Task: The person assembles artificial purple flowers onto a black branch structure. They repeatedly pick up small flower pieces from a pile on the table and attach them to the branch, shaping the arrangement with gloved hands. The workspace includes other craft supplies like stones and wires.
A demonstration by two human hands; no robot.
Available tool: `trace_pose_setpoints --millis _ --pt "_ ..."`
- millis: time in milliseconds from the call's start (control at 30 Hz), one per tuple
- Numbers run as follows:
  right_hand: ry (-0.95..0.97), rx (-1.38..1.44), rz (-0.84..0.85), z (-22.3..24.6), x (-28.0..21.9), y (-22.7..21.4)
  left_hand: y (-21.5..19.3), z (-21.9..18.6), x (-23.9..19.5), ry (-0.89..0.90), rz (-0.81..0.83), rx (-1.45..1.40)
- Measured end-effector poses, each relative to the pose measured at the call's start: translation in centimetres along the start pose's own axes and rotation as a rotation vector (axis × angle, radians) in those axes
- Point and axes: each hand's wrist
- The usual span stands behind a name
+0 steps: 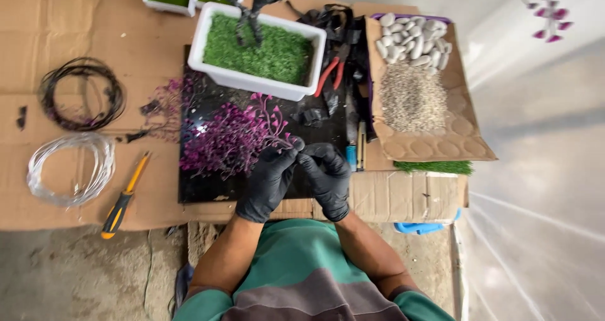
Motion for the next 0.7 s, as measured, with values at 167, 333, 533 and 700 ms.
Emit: trace_pose_setpoints --millis 167,333,533,700 --pt "0.128 0.027 -0.020 -1.2 0.1 -0.9 1.0 0.0 0.0 -0.019 -0.045 0.107" --pt "0.155 0.024 -0.118 -0.2 0.3 -1.5 1.7 0.6 0.8 -0.032 -0.057 0.197" --pt "0.068 -0.044 -0.231 0.7 1.8 -2.9 6.4 0.3 1.4 -0.086 -0.041 0.198" --pt "0.013 -0.157 -0.284 2.7 3.3 -4.9 9.3 -0.1 2.4 -0.090 0.040 0.361"
Point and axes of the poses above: each hand's wrist, its own x-axis towards the middle knuckle, its own y-axis out of the palm, z = x × y
